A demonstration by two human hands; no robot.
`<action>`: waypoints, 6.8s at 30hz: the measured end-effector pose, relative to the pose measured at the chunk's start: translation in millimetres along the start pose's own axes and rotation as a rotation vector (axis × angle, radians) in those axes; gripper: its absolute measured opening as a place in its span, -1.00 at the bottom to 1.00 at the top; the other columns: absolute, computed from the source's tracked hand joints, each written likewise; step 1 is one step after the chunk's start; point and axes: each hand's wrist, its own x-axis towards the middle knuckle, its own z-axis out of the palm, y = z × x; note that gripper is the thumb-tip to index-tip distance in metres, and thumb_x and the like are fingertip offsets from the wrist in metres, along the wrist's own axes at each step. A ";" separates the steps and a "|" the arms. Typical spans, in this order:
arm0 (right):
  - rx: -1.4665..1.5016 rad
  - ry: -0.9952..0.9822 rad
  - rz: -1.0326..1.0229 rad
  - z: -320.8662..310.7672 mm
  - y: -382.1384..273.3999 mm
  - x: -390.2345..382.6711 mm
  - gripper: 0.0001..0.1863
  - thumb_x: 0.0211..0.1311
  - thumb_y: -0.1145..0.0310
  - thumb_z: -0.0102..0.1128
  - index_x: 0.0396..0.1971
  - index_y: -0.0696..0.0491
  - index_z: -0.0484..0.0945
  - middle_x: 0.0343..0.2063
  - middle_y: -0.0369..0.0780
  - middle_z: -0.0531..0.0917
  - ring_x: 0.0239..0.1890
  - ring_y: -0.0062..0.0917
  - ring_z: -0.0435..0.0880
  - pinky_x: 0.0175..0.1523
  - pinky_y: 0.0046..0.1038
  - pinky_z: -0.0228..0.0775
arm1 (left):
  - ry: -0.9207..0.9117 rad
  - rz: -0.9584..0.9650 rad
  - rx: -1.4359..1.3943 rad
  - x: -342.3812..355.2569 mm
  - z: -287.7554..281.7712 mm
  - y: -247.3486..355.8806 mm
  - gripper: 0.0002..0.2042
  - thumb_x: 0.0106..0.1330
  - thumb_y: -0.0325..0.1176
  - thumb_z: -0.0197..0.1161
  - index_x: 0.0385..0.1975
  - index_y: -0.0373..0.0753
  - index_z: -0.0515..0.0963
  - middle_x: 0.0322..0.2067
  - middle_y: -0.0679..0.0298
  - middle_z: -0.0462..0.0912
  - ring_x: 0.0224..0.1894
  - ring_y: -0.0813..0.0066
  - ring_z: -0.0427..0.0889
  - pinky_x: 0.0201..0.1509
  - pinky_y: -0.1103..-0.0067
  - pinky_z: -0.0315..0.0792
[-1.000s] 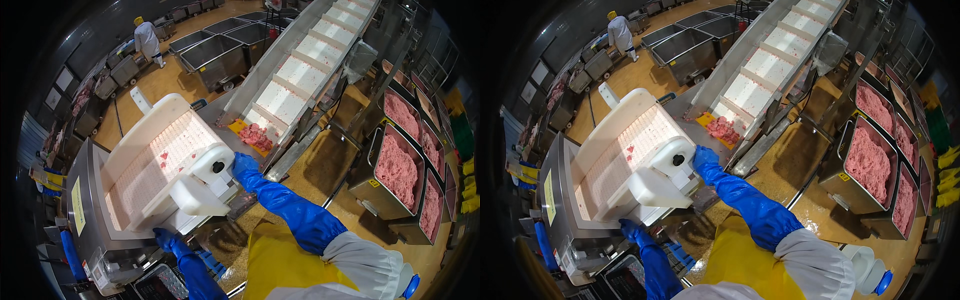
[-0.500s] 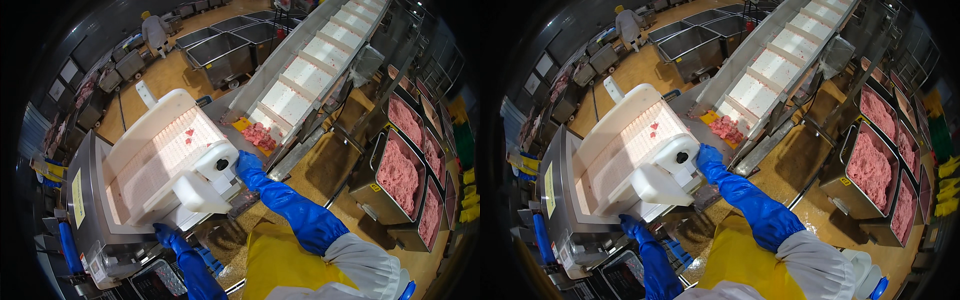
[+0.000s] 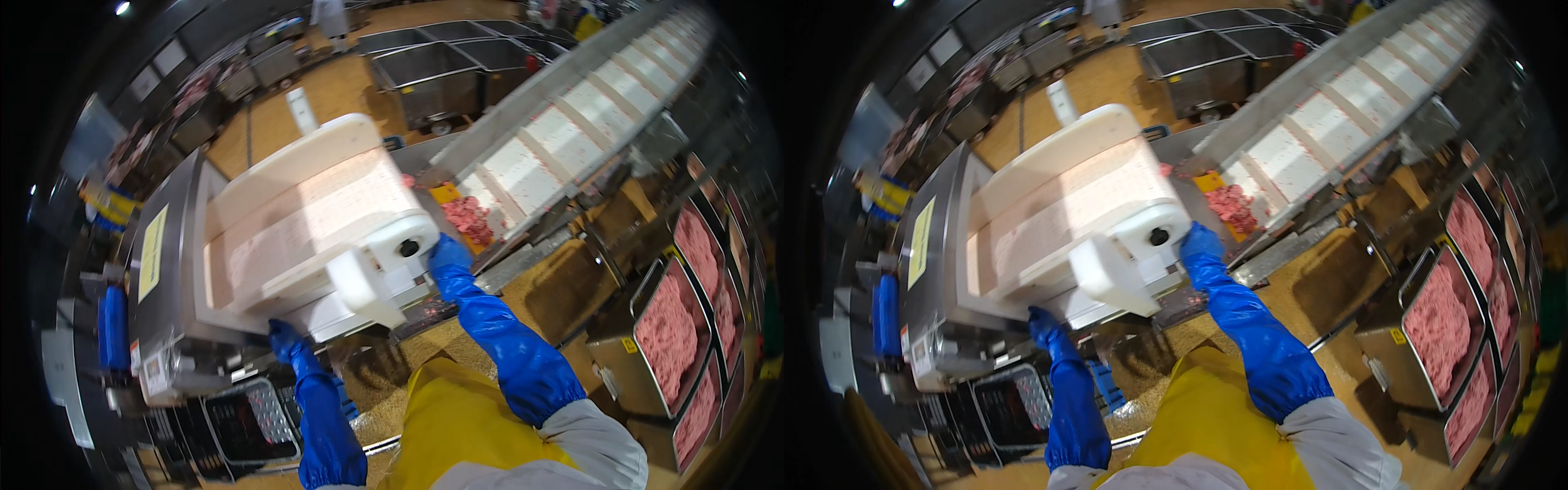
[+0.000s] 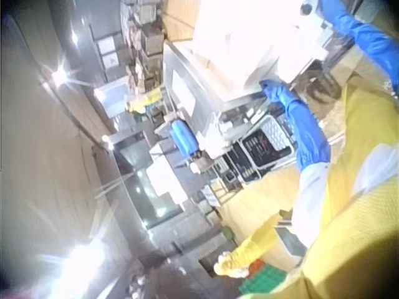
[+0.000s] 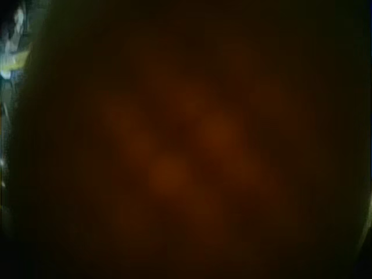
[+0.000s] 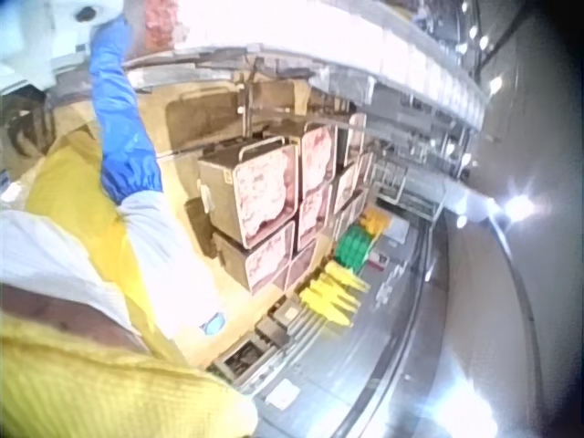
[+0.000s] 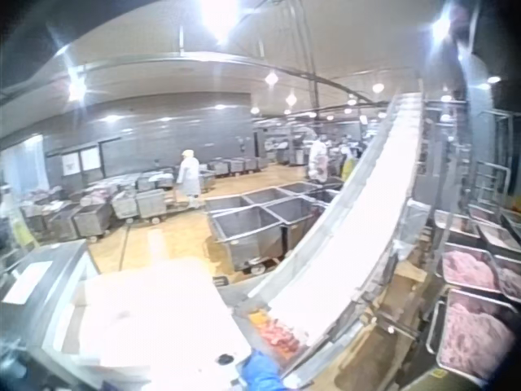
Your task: The person operates a metal detector machine in a meat processing facility. They repeatedly lift and lower a white plastic hopper to feed ground meat onto a conveyor belt, while wearing blue gloves and a yellow apron.
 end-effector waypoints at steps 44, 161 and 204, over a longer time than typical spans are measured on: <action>-0.005 0.031 -0.067 4.0 5.1 -0.5 -0.72 0.23 0.33 0.12 -0.09 0.03 0.65 -0.26 0.04 0.73 -0.19 0.02 0.72 -0.09 -0.01 0.56 | 0.089 0.036 -0.141 -14.5 -11.3 8.8 -0.32 0.46 0.27 -0.19 -0.44 -0.16 0.75 -0.44 0.04 0.75 -0.35 -0.14 0.73 -0.23 0.12 0.59; 0.020 -0.012 -0.025 -1.5 -1.1 -0.8 -0.75 0.24 0.28 0.16 -0.12 -0.03 0.66 -0.31 0.03 0.73 -0.21 0.03 0.71 -0.14 0.01 0.54 | 0.085 0.083 -0.157 -12.3 -9.5 6.2 -0.31 0.50 0.24 -0.22 -0.30 -0.22 0.75 -0.34 0.01 0.76 -0.25 -0.17 0.73 -0.16 0.11 0.58; 0.007 0.074 -0.079 9.1 10.5 -0.1 -0.80 0.25 0.30 0.13 -0.22 0.06 0.61 -0.36 0.02 0.72 -0.27 0.02 0.71 -0.16 0.03 0.54 | 0.121 0.073 -0.103 -16.6 -11.8 10.4 -0.31 0.48 0.24 -0.18 -0.40 -0.26 0.73 -0.42 -0.06 0.74 -0.33 -0.19 0.73 -0.22 0.06 0.58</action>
